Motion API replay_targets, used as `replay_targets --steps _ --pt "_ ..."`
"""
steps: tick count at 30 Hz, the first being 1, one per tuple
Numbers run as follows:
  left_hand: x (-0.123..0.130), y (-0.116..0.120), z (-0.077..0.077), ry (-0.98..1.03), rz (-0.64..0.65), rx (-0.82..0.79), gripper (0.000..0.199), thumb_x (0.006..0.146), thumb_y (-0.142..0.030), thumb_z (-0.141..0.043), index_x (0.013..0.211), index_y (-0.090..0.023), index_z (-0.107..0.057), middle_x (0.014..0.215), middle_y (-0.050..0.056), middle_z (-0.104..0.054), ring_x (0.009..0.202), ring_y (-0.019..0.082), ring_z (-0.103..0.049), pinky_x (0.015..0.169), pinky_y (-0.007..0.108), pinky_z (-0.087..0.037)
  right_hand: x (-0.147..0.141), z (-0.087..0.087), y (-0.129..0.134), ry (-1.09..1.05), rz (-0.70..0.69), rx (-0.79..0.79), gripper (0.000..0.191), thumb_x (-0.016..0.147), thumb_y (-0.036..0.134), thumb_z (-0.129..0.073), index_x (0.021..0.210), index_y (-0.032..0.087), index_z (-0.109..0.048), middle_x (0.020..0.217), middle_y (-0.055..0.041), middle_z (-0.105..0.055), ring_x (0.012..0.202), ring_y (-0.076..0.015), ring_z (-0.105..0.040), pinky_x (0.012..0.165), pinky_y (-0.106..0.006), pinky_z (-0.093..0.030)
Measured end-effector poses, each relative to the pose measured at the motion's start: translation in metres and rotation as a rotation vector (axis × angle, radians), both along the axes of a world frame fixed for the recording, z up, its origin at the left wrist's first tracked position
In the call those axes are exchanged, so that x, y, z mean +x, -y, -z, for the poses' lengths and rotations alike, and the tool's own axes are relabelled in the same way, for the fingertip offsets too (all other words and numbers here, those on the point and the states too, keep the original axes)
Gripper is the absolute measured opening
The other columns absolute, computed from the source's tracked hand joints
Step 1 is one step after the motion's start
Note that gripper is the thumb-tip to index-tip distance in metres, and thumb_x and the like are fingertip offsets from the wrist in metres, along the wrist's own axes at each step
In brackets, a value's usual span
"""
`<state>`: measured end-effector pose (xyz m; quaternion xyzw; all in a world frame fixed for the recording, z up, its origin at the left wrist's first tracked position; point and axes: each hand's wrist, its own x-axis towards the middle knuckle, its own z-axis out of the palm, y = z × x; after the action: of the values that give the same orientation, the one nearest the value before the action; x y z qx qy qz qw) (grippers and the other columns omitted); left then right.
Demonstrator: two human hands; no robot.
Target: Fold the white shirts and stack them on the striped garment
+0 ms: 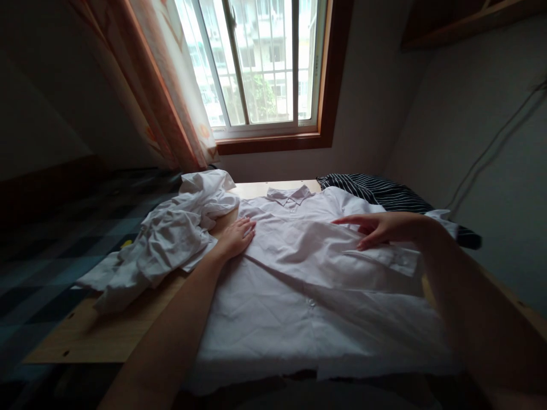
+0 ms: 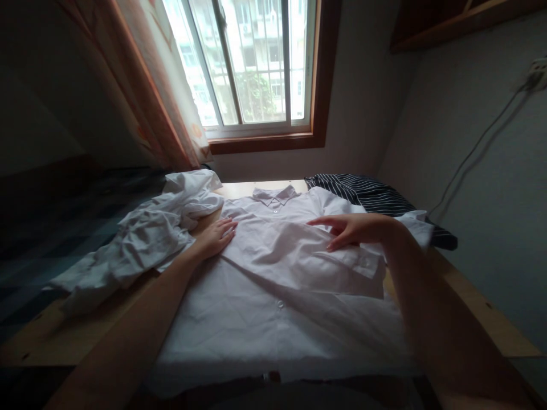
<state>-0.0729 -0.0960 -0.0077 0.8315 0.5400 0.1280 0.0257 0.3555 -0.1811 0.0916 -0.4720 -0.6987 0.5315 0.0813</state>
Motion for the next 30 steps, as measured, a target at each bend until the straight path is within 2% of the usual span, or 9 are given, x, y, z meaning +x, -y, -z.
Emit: replay_targets --steps 4,7,9,12,14,16,22,27,30 --pt "0.002 0.001 -0.002 -0.016 -0.014 -0.018 0.053 0.096 -0.041 -0.042 0.138 -0.013 -0.059 0.151 0.015 -0.05 0.143 0.028 -0.041 0.121 0.042 -0.03 -0.01 0.007 -0.003 0.407 0.013 -0.07 0.101 0.067 0.037 -0.084 0.155 0.024 -0.036 0.094 -0.0051 -0.066 0.062 -0.0148 -0.063 0.047 -0.021 -0.05" --pt "0.002 0.001 -0.002 -0.019 -0.015 -0.018 0.053 0.096 -0.04 -0.042 0.138 -0.013 -0.059 0.151 0.015 -0.05 0.143 0.028 -0.041 0.12 0.043 -0.03 -0.019 0.011 -0.002 0.531 0.102 0.004 0.093 0.075 0.039 -0.079 0.155 0.022 -0.035 0.101 -0.0103 -0.07 0.061 -0.0179 -0.067 0.048 -0.026 -0.052" --pt "0.002 0.001 -0.002 -0.011 -0.014 -0.014 0.052 0.095 -0.04 -0.043 0.138 -0.014 -0.06 0.15 0.014 -0.051 0.143 0.028 -0.042 0.12 0.043 -0.03 -0.027 0.014 -0.001 0.551 0.131 0.176 0.073 0.084 0.04 -0.071 0.149 0.019 -0.045 0.1 -0.0124 -0.072 0.065 -0.0194 -0.069 0.054 -0.027 -0.054" --pt "0.002 0.001 -0.003 -0.009 -0.016 -0.02 0.051 0.095 -0.041 -0.043 0.137 -0.016 -0.06 0.15 0.013 -0.051 0.143 0.027 -0.042 0.12 0.042 -0.031 -0.045 0.024 -0.005 0.561 0.151 0.648 0.042 0.092 0.032 -0.061 0.131 0.015 -0.064 0.105 -0.0148 -0.074 0.086 -0.0245 -0.072 0.076 -0.033 -0.056" --pt "0.003 0.002 -0.003 -0.022 -0.026 -0.026 0.052 0.096 -0.041 -0.042 0.138 -0.016 -0.059 0.151 0.013 -0.05 0.143 0.026 -0.041 0.12 0.041 -0.03 -0.062 0.038 -0.008 0.458 0.119 0.934 0.036 0.095 0.027 -0.055 0.128 0.016 -0.065 0.118 -0.0149 -0.071 0.105 -0.0269 -0.068 0.092 -0.038 -0.053" --pt "0.004 0.004 -0.005 -0.047 -0.041 -0.032 0.052 0.097 -0.04 -0.041 0.14 -0.016 -0.058 0.152 0.012 -0.049 0.144 0.025 -0.04 0.121 0.04 -0.028 -0.08 0.055 -0.011 0.277 -0.001 1.068 0.037 0.098 0.026 -0.051 0.132 0.019 -0.064 0.132 -0.0134 -0.065 0.121 -0.0252 -0.061 0.103 -0.038 -0.048" --pt "0.012 0.012 -0.014 -0.176 -0.22 -0.079 0.055 0.1 -0.044 -0.035 0.149 -0.019 -0.047 0.16 0.011 -0.037 0.148 0.027 -0.033 0.12 0.046 -0.027 -0.11 0.099 -0.009 0.347 -0.193 0.942 0.057 0.101 0.054 -0.041 0.149 0.024 -0.049 0.158 -0.0132 -0.039 0.147 -0.0314 -0.033 0.12 -0.053 -0.025" --pt "0.011 0.013 -0.018 -0.163 -0.32 -0.097 0.057 0.1 -0.044 -0.034 0.15 -0.018 -0.044 0.161 0.012 -0.035 0.146 0.029 -0.036 0.118 0.047 -0.03 -0.11 0.103 -0.007 0.397 -0.177 0.873 0.069 0.099 0.066 -0.029 0.154 0.025 -0.04 0.164 -0.0103 -0.027 0.152 -0.0291 -0.021 0.123 -0.051 -0.016" --pt "0.003 0.013 -0.023 -0.046 -0.304 -0.032 0.054 0.097 -0.038 -0.04 0.145 -0.016 -0.05 0.153 0.012 -0.047 0.14 0.025 -0.045 0.116 0.038 -0.033 -0.109 0.104 -0.01 0.413 -0.151 0.87 0.071 0.099 0.068 -0.028 0.154 0.024 -0.041 0.163 -0.0108 -0.027 0.152 -0.0291 -0.022 0.123 -0.052 -0.016"
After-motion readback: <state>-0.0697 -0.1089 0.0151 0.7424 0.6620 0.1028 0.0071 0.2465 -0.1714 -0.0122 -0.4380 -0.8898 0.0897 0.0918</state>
